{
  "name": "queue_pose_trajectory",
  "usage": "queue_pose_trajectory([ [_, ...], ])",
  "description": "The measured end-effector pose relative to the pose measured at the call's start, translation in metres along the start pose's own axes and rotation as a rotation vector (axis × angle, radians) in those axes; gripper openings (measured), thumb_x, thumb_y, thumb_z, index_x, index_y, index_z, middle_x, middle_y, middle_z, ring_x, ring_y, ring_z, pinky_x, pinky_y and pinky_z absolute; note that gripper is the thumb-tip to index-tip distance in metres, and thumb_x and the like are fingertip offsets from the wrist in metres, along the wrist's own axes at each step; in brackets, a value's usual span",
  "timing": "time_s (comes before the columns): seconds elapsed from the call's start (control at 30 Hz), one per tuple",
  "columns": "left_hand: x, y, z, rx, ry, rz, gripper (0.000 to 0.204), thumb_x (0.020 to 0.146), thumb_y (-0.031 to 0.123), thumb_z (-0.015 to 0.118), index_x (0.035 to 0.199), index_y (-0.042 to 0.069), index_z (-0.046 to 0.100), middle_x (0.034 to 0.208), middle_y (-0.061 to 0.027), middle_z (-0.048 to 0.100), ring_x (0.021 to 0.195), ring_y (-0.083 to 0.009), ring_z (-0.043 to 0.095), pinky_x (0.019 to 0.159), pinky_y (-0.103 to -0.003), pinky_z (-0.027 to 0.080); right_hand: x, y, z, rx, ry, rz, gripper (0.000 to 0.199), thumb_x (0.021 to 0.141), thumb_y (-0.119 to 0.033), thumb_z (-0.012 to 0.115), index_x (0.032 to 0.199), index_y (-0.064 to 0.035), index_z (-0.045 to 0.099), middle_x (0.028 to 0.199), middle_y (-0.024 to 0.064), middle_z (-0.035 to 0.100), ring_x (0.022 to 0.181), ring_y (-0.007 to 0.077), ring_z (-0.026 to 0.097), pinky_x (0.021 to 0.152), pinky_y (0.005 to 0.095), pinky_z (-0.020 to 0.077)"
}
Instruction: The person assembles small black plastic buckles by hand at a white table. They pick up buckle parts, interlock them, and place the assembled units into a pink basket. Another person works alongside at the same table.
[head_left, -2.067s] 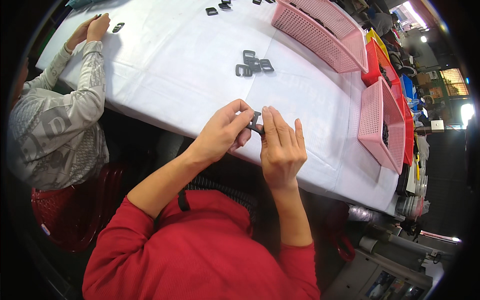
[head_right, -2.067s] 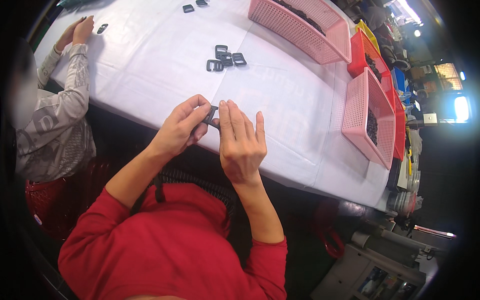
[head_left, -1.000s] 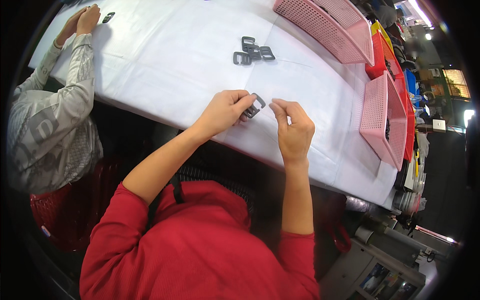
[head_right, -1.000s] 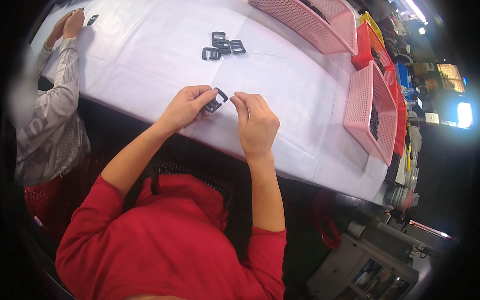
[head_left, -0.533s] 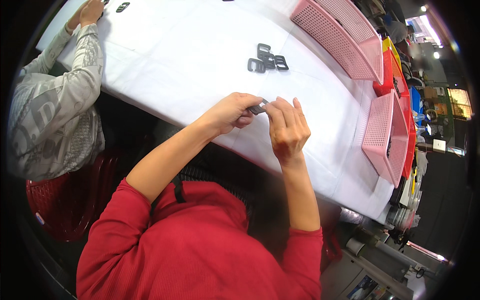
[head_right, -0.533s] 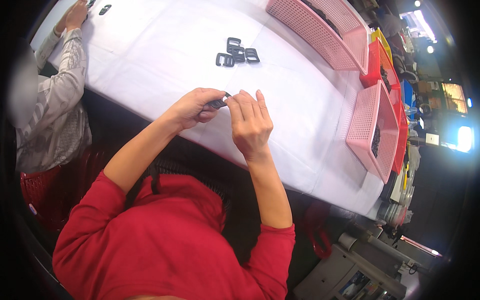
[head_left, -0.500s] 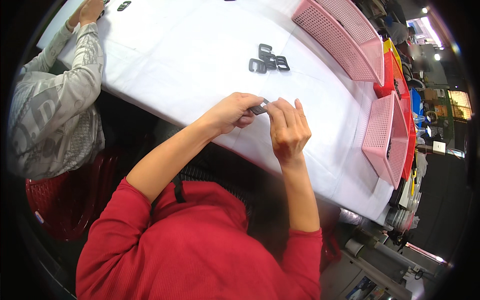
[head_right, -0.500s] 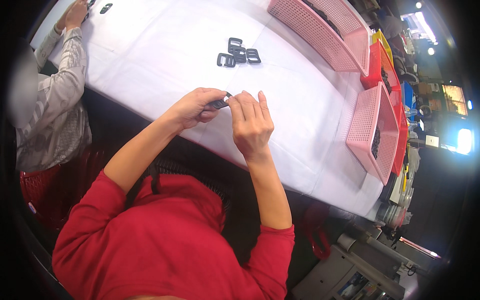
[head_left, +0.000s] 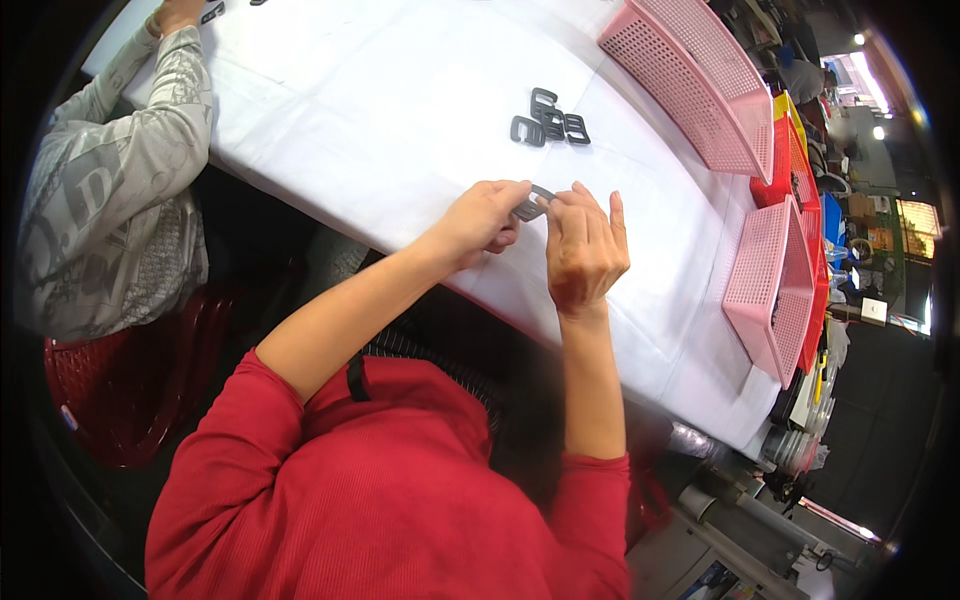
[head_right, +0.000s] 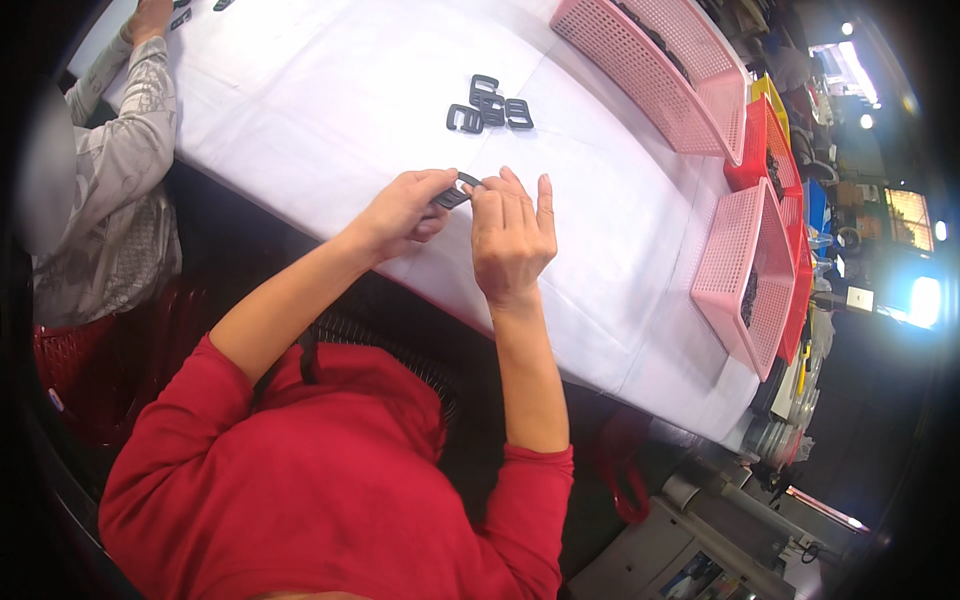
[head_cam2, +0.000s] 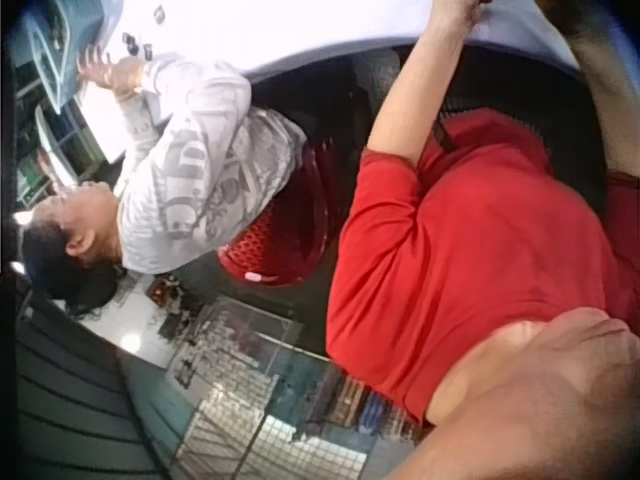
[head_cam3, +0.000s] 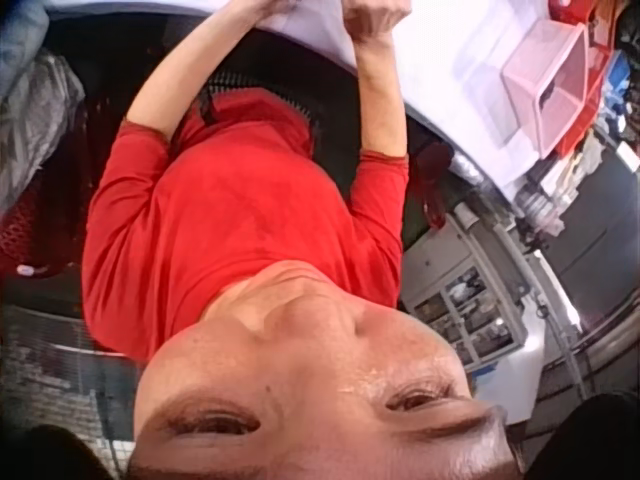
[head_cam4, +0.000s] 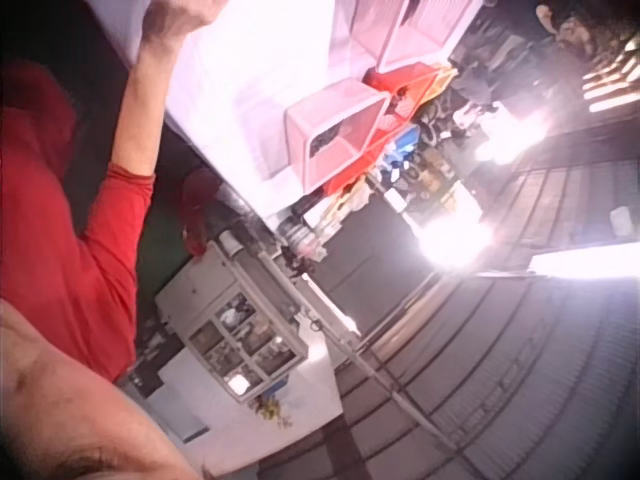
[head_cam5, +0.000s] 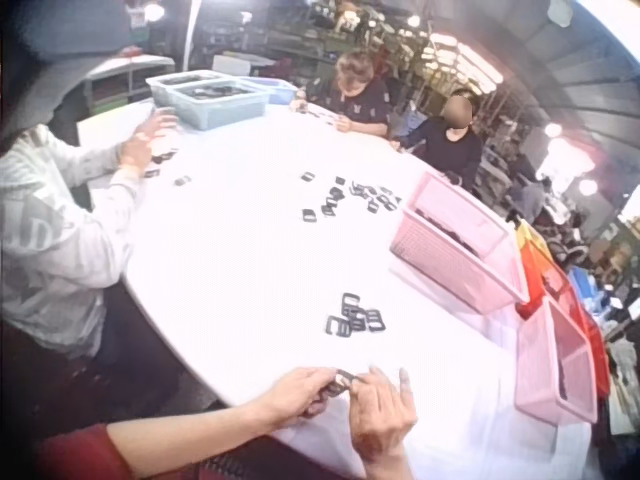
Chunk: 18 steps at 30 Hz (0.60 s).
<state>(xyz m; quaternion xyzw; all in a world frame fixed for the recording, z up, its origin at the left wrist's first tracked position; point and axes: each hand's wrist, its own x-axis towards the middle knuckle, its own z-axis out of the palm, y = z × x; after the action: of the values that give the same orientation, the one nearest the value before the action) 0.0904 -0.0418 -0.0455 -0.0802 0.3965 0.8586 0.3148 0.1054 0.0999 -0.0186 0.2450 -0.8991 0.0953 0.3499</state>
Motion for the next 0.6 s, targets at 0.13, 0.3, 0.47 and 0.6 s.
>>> queue_pose_trajectory([
  [0.13,0.001,-0.018,0.01,0.307,0.206,0.346,0.028,0.096,0.026,0.043,0.082,0.004,0.054,0.061,0.0018,0.046,0.049,-0.0049,0.039,0.042,-0.02,0.031,-0.011,-0.014,0.003,0.241,0.017,0.443,0.015,0.083,-0.008,0.061,0.096,-0.0017,0.064,0.084,0.007,0.064,0.078,0.0205,0.065,0.08,0.0374,0.0497],
  [0.3,0.001,-0.023,0.011,0.487,0.282,0.54,0.031,0.096,0.023,0.043,0.079,0.0,0.054,0.059,-0.0051,0.053,0.051,-0.01,0.047,0.048,-0.026,0.04,-0.014,-0.026,-0.005,1.207,0.036,1.21,0.025,0.087,-0.01,0.061,0.106,0.0061,0.06,0.09,0.0085,0.063,0.074,0.0111,0.059,0.067,0.0246,0.0496],
  [0.47,-0.004,-0.019,0.016,0.479,0.283,0.573,0.028,0.096,0.02,0.043,0.08,-0.002,0.054,0.061,-0.0082,0.055,0.054,-0.0111,0.05,0.051,-0.028,0.041,0.0,-0.03,-0.001,1.197,-0.034,1.173,0.02,0.087,-0.012,0.062,0.096,0.0053,0.063,0.08,0.0047,0.062,0.064,0.0078,0.053,0.06,0.0224,0.0467],
  [0.6,-0.003,-0.022,0.017,0.486,0.298,0.541,0.028,0.096,0.019,0.042,0.081,-0.002,0.054,0.062,-0.009,0.057,0.056,-0.0113,0.05,0.053,-0.028,0.042,0.002,-0.023,0.007,1.089,-0.043,1.174,0.02,0.087,-0.016,0.062,0.085,0.0041,0.064,0.074,0.0039,0.061,0.061,0.0053,0.049,0.054,0.0213,0.0433],
])
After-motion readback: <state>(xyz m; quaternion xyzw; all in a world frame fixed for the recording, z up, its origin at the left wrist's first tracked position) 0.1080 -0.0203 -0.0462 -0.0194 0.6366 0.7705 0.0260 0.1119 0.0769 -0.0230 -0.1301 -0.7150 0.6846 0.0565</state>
